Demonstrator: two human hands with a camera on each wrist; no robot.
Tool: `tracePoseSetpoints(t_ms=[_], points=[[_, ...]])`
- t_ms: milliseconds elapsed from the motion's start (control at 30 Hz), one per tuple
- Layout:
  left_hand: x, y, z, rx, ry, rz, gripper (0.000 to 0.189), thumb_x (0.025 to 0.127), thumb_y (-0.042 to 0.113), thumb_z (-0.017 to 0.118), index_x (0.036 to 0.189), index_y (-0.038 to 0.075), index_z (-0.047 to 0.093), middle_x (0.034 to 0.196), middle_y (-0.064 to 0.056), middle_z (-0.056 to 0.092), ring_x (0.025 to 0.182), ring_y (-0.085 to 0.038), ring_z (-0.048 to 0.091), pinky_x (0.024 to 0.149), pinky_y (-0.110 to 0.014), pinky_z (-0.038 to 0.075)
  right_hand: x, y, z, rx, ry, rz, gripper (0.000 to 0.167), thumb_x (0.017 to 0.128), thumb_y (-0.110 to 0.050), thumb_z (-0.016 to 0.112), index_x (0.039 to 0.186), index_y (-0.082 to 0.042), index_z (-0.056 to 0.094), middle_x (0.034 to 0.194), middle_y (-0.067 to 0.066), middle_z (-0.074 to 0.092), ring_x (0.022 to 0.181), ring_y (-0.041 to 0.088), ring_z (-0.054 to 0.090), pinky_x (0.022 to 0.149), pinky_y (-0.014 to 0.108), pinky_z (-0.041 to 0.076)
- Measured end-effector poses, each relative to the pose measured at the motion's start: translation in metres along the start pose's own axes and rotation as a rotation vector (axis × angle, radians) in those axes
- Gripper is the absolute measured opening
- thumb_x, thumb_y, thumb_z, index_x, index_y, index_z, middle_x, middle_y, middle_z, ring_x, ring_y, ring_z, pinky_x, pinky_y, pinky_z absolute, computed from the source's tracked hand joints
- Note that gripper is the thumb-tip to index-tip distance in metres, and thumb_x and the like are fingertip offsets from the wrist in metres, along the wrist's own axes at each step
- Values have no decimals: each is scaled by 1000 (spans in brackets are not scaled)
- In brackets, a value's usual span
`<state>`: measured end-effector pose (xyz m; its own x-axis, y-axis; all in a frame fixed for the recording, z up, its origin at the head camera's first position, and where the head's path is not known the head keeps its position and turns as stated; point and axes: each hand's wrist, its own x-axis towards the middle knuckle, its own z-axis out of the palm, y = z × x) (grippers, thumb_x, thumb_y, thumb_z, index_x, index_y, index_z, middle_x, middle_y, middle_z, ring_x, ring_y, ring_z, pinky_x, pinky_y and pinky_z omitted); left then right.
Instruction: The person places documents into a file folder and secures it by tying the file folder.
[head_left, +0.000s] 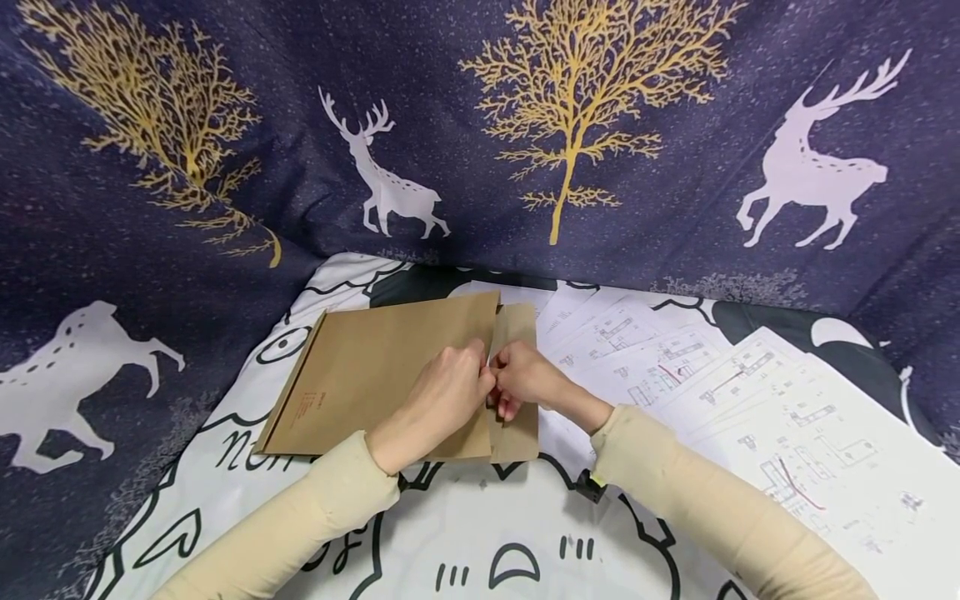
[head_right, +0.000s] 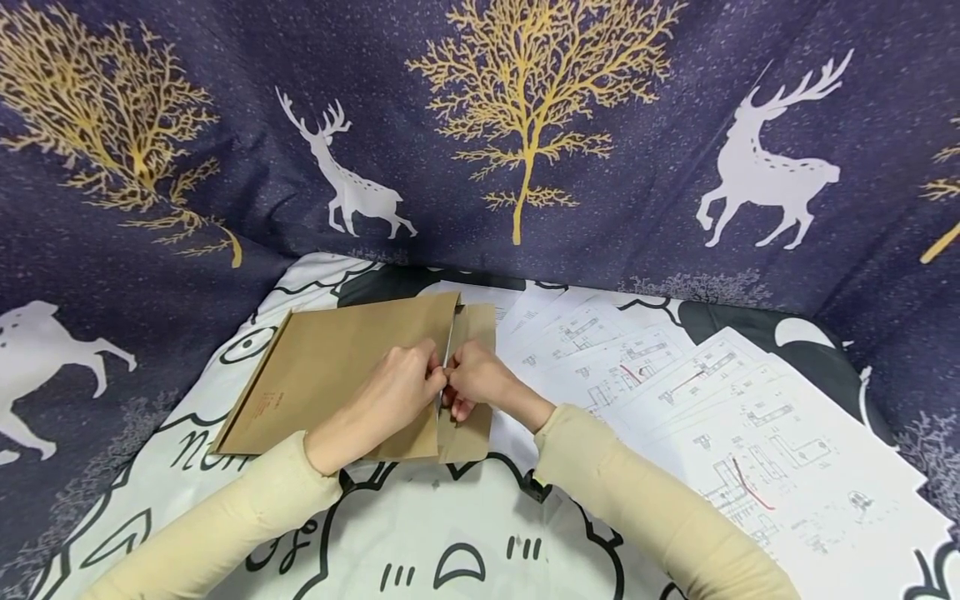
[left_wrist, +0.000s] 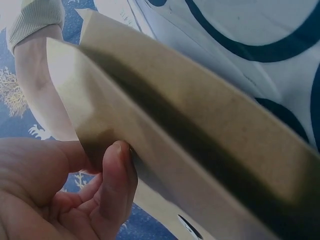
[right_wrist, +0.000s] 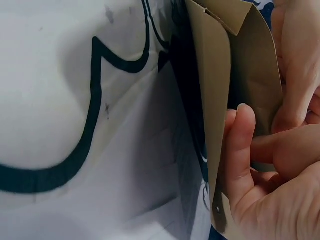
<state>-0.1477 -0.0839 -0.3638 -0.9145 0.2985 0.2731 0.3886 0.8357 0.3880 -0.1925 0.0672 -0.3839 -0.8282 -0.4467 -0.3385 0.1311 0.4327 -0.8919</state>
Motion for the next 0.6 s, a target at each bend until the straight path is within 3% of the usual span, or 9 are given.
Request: tracePoseSetpoints(t_ms=[233,467,600], points=[[-1,-1,1,-3,-14,-2,22,88,5,68,77,10,50,61,-3,53,55,-21,56,50,-37,46,-11,1,-11,-164,53,-69,23,104,-6,55,89,5,69,65,10,64,44,15,59,46,32,54],[-1,-2,0,-5,-11,-2,20,89,3,69,78,10,53,63,-2,55,56,-20,56,50,-36,46,-33,13,-33,-290,113,-279,12,100,-7,63,96,-1,72,67,1,62,50,16,57,45,28,49],[0,-2,-1,-8,-18,-18,19,89,4,67,78,10,53,63,-1,53,55,-19,54,51,-36,45,-48,18,-48,-306,132,-335,10,99,-7,65,98,-1,73,71,0,62,57,17,57,49,32,53]])
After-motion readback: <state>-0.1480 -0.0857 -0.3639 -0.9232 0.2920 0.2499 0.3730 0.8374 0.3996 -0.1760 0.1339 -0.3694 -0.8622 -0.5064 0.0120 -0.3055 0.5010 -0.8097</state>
